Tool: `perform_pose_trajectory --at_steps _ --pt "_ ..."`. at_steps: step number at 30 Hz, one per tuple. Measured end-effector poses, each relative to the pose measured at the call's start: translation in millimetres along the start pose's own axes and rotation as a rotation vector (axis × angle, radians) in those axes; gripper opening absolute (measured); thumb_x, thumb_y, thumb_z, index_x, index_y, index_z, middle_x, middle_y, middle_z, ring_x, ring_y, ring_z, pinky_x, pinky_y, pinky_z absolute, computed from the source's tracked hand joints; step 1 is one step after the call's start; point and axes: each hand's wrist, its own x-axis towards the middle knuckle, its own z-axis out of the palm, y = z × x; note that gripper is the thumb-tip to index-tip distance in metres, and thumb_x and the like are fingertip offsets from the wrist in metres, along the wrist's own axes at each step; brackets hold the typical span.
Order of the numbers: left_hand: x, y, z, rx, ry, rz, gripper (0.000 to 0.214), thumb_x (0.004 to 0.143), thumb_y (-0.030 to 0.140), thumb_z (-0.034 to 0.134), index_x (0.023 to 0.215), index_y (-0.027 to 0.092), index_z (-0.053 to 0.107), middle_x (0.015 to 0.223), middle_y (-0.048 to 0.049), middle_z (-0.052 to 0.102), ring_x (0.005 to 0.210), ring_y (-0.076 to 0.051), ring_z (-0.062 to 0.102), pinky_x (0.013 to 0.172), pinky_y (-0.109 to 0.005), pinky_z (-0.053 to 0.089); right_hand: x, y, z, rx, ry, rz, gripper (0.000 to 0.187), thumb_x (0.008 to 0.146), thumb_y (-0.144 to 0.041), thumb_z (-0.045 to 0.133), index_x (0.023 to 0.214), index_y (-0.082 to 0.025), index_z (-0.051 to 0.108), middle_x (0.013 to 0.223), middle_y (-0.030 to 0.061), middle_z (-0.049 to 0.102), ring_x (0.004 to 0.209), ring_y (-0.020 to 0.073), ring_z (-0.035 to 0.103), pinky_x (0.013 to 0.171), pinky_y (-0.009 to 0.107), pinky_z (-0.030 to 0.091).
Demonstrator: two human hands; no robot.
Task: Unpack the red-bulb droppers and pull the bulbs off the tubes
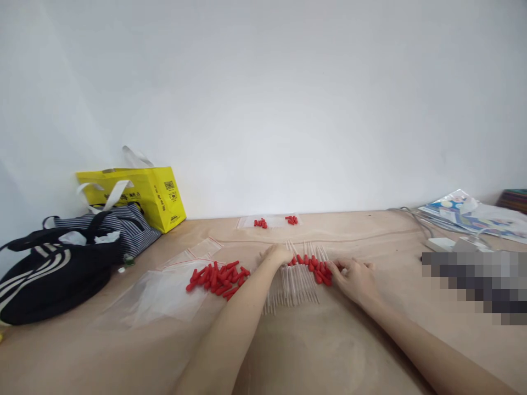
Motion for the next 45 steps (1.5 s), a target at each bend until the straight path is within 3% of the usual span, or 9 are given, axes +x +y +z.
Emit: perform_pose_trajectory --at_steps 6,12,17,23,27,32,37,45 --pt "-14 -26 -17.9 -0.013 0.125 0.104 0.017 0.072 0.026 0.048 0.081 0.015 0.059 0.078 -0.0092 0.066 0.076 -0.02 0.061 0.063 -0.026 0.041 -3 -6 0 0.047 0.046 -0.053 0.036 0.082 -0.039 0.039 0.059 -0.025 0.063 0.055 -0.0013 0.062 0.061 0.0156 0.053 0.067 0.029 0.024" --pt "-73 -85 -27.3 -0.036 0.277 0.348 0.014 0.084 0.025 0.038 0.086 0.018 0.05 0.087 -0.0034 0.061 0.083 -0.015 0.056 0.074 -0.027 0.04 -13 -31 8 0.16 0.157 -0.231 0.02 0.082 -0.03 0.045 0.079 -0.025 0.064 0.074 -0.0004 0.065 0.071 0.0152 0.052 0.071 0.031 0.025" --pt "-104 -118 -9.0 -0.014 0.558 0.739 0.014 0.085 0.022 0.039 0.081 0.018 0.052 0.079 -0.0029 0.059 0.078 -0.016 0.054 0.073 -0.03 0.041 -19 -65 19 0.256 0.23 -0.492 0.021 0.08 -0.031 0.05 0.098 -0.026 0.06 0.092 0.0016 0.063 0.085 0.0156 0.052 0.083 0.034 0.026" --pt "-103 -115 7.0 0.046 0.764 0.933 0.017 0.086 0.02 0.041 0.076 0.017 0.054 0.075 -0.0032 0.06 0.07 -0.014 0.054 0.068 -0.028 0.043 -17 -83 26 0.189 0.289 -0.634 0.023 0.078 -0.03 0.054 0.101 -0.028 0.058 0.096 0.0003 0.063 0.09 0.0161 0.052 0.093 0.041 0.019" --pt "-101 -110 12.0 0.066 0.852 1.012 0.018 0.086 0.018 0.041 0.075 0.017 0.056 0.071 -0.0024 0.06 0.068 -0.013 0.053 0.07 -0.029 0.044 -17 -82 30 0.161 0.267 -0.678 0.021 0.079 -0.027 0.054 0.099 -0.028 0.058 0.082 -0.0019 0.065 0.088 0.0152 0.053 0.095 0.043 0.016" --pt "-100 -107 13.1 0.049 0.837 1.02 0.017 0.086 0.018 0.041 0.079 0.017 0.057 0.074 -0.0027 0.061 0.071 -0.013 0.055 0.075 -0.03 0.044 -18 -80 34 0.174 0.251 -0.729 0.019 0.082 -0.017 0.047 0.094 -0.024 0.059 0.069 -0.003 0.065 0.085 0.0137 0.054 0.097 0.046 0.011" --pt "-98 -105 13.8 0.095 0.791 1.013 0.02 0.086 0.018 0.04 0.096 0.017 0.058 0.094 -0.0051 0.065 0.095 -0.017 0.055 0.089 -0.036 0.038 -20 -80 32 0.189 0.255 -0.759 0.022 0.08 -0.009 0.041 0.086 -0.021 0.059 0.068 -0.0028 0.064 0.086 0.0136 0.055 0.099 0.048 0.008" --pt "-101 -107 18.0 0.111 0.744 0.939 0.022 0.086 0.018 0.04 0.084 0.021 0.062 0.092 -0.0016 0.067 0.1 -0.017 0.055 0.099 -0.045 0.025 -22 -78 29 0.169 0.261 -0.824 0.025 0.076 -0.005 0.038 0.082 -0.019 0.057 0.059 -0.0032 0.058 0.089 0.0147 0.055 0.099 0.048 0.009"
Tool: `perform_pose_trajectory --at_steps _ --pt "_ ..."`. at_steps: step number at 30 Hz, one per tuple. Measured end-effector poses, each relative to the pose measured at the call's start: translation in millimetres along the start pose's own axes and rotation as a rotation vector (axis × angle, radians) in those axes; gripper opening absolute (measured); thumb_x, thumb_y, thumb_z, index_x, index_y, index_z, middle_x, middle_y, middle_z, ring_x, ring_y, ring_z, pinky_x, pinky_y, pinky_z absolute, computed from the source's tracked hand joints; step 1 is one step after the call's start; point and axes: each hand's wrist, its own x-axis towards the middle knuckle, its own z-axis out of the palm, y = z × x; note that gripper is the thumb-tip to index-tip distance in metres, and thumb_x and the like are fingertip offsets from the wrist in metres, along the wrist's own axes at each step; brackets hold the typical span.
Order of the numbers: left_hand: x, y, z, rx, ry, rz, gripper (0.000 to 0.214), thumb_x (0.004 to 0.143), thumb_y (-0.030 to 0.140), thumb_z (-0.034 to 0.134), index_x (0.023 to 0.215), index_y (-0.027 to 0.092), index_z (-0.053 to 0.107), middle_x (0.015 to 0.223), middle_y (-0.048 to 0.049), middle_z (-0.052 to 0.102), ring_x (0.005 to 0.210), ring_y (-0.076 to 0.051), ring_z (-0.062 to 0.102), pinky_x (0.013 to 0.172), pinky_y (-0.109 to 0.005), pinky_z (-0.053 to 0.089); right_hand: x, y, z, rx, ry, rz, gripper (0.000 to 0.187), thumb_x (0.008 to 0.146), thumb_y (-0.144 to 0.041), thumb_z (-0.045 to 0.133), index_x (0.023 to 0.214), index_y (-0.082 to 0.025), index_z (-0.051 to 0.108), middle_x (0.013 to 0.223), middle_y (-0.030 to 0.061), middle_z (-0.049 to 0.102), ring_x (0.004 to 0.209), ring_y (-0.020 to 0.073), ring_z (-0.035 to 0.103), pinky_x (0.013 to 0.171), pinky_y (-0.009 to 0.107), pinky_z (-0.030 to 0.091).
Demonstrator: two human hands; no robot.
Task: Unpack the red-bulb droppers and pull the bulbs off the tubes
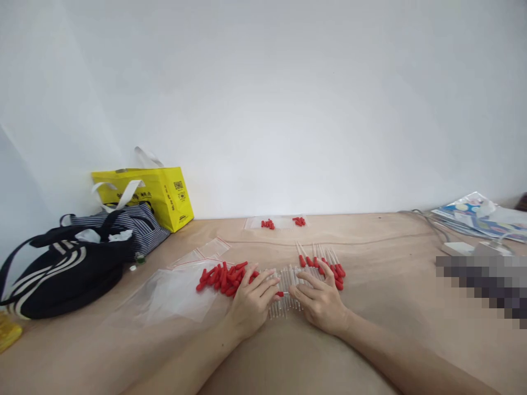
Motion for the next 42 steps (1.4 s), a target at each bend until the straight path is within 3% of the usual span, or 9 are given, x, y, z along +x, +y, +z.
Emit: perform_pose_trajectory --at_steps 5,19,24,28,31,37,42 --pt "0 0 -3.6 0.002 -0.055 -0.022 0.021 0.085 0.02 0.042 0.079 0.023 0.061 0.086 0.0004 0.067 0.095 -0.018 0.055 0.099 -0.048 0.019 -1 1 -2 0.01 0.015 -0.009 0.024 0.076 -0.006 0.038 0.082 -0.019 0.057 0.057 -0.0035 0.058 0.089 0.0145 0.056 0.099 0.048 0.009" --pt "-4 -2 -8.8 0.01 -0.031 0.027 0.025 0.072 0.004 0.038 0.076 0.02 0.057 0.083 -0.0005 0.064 0.089 -0.017 0.053 0.097 -0.045 0.021 -2 3 -9 0.023 0.029 0.029 0.026 0.074 -0.005 0.038 0.079 -0.022 0.057 0.058 -0.0047 0.061 0.089 0.0132 0.056 0.098 0.045 0.011" --pt "-9 -15 -22.6 0.102 0.009 -0.149 0.025 0.079 0.008 0.035 0.072 0.019 0.057 0.079 -0.0023 0.062 0.08 -0.018 0.053 0.089 -0.045 0.029 -16 24 -20 -0.022 0.078 0.224 0.019 0.078 -0.014 0.043 0.077 -0.022 0.06 0.06 -0.004 0.063 0.08 0.0133 0.056 0.095 0.043 0.014" --pt "-10 -28 -29.1 0.101 0.026 -0.21 0.024 0.085 0.022 0.036 0.08 0.02 0.06 0.079 -0.0033 0.06 0.078 -0.018 0.053 0.075 -0.036 0.039 -23 35 -25 -0.094 0.037 0.401 0.019 0.082 -0.025 0.046 0.076 -0.025 0.064 0.056 -0.0032 0.062 0.067 0.0124 0.053 0.087 0.037 0.019" --pt "-11 -43 -36.7 0.016 -0.014 -0.346 0.025 0.086 0.026 0.035 0.085 0.02 0.059 0.079 -0.0035 0.058 0.076 -0.017 0.054 0.069 -0.029 0.042 -23 38 -27 -0.178 -0.026 0.502 0.023 0.083 -0.027 0.044 0.075 -0.026 0.065 0.053 -0.0021 0.061 0.06 0.0127 0.05 0.078 0.034 0.021" --pt "-21 -69 -56.4 -0.083 -0.164 -0.686 0.015 0.077 0.035 0.048 0.08 0.02 0.049 0.071 0.002 0.056 0.063 -0.014 0.053 0.058 -0.025 0.041 -23 35 -28 -0.194 -0.168 0.529 0.021 0.079 -0.02 0.042 0.077 -0.024 0.063 0.061 -0.0016 0.064 0.062 0.0142 0.053 0.074 0.033 0.021" --pt "-16 -62 -49.6 -0.062 -0.237 -0.656 0.021 0.072 0.037 0.053 0.065 0.02 0.042 0.062 0.0044 0.053 0.056 -0.014 0.049 0.055 -0.025 0.037 -22 31 -27 -0.205 -0.202 0.532 0.021 0.079 -0.018 0.041 0.069 -0.021 0.06 0.057 -0.002 0.062 0.059 0.0132 0.053 0.073 0.033 0.021"
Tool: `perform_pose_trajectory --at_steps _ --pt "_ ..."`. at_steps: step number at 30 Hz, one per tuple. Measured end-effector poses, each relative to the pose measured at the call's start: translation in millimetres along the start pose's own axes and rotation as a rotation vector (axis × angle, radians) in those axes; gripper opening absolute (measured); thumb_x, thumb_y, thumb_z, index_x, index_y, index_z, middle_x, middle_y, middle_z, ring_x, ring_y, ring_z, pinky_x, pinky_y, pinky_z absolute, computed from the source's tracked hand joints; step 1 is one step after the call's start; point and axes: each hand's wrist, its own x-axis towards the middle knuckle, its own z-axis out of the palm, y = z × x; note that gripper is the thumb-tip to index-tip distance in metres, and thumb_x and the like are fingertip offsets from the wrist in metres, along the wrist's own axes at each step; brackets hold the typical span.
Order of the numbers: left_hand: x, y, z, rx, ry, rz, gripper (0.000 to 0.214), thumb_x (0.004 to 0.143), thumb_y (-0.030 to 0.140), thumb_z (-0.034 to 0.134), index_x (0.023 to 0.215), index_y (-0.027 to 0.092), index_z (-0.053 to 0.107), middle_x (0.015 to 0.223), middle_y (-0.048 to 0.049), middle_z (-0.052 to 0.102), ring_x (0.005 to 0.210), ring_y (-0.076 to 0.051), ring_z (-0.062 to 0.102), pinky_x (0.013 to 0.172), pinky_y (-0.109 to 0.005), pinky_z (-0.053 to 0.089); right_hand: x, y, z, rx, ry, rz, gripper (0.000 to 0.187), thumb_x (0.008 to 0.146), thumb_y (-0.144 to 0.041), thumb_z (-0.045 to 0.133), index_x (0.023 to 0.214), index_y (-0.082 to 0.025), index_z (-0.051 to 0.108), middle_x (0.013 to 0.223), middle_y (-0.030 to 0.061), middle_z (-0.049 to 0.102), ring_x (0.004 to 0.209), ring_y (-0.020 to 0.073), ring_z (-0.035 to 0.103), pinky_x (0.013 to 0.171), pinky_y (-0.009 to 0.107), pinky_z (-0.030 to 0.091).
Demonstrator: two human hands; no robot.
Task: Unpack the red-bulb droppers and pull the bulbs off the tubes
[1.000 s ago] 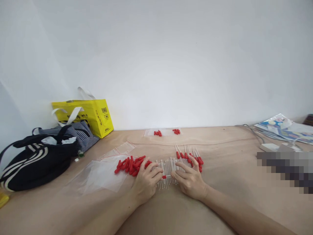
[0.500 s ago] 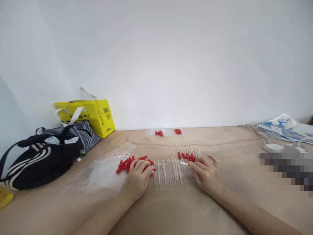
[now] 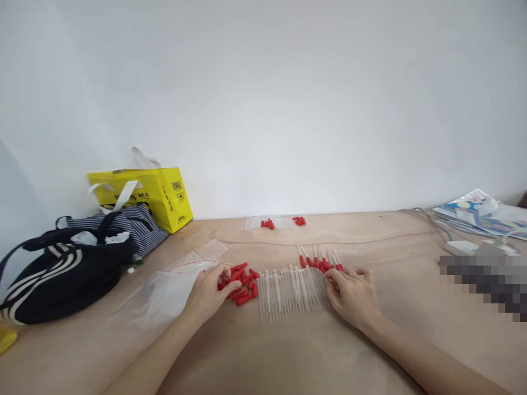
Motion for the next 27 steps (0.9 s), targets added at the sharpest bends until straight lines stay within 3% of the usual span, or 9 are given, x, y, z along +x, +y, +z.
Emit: perform_pose_trajectory --at_steps 7,13,16,20,22,27 --pt "0 13 10.7 0.018 0.157 0.145 0.023 0.073 0.042 0.054 0.067 0.02 0.05 0.071 0.001 0.06 0.071 -0.017 0.054 0.067 -0.03 0.038 -1 -7 0 -0.052 -0.056 -0.064 0.02 0.081 -0.024 0.04 0.079 -0.021 0.06 0.072 0.0024 0.064 0.072 0.0165 0.053 0.071 0.033 0.022" --pt "-3 15 8.8 0.087 0.272 0.181 0.021 0.079 0.034 0.046 0.068 0.02 0.056 0.071 -0.001 0.062 0.073 -0.018 0.052 0.068 -0.031 0.036 -1 -10 -3 -0.05 -0.158 -0.091 0.023 0.082 -0.035 0.041 0.084 -0.021 0.059 0.077 0.0045 0.061 0.078 0.0194 0.051 0.074 0.036 0.023" --pt "3 32 14.8 0.082 0.209 0.198 0.021 0.079 0.032 0.047 0.066 0.02 0.057 0.072 -0.0011 0.061 0.075 -0.018 0.051 0.07 -0.032 0.036 -1 -9 -5 -0.029 -0.193 -0.105 0.025 0.081 -0.039 0.042 0.088 -0.022 0.059 0.079 0.0047 0.061 0.079 0.0199 0.05 0.075 0.037 0.022" --pt "24 73 32.7 0.121 0.013 0.171 0.017 0.076 0.03 0.049 0.07 0.022 0.062 0.086 -0.0029 0.06 0.088 -0.02 0.051 0.076 -0.033 0.035 -1 -7 -7 0.002 -0.187 -0.1 0.026 0.08 -0.041 0.044 0.088 -0.022 0.059 0.079 0.0041 0.062 0.079 0.0193 0.051 0.074 0.035 0.022" --pt "41 96 44.8 0.166 -0.125 0.048 0.018 0.074 0.033 0.049 0.073 0.023 0.064 0.093 -0.0041 0.06 0.095 -0.022 0.049 0.081 -0.035 0.034 0 -3 -7 0.013 -0.152 -0.082 0.025 0.081 -0.04 0.043 0.085 -0.022 0.061 0.077 0.0033 0.063 0.077 0.0178 0.052 0.073 0.034 0.022" --pt "87 133 75.8 0.19 -0.231 -0.133 0.031 0.065 0.044 0.053 0.069 0.017 0.067 0.092 -0.0136 0.063 0.098 -0.03 0.051 0.079 -0.04 0.036 5 8 -4 -0.005 -0.033 -0.011 0.03 0.084 -0.033 0.039 0.07 -0.022 0.063 0.067 0.0009 0.064 0.066 0.0135 0.052 0.068 0.031 0.021"
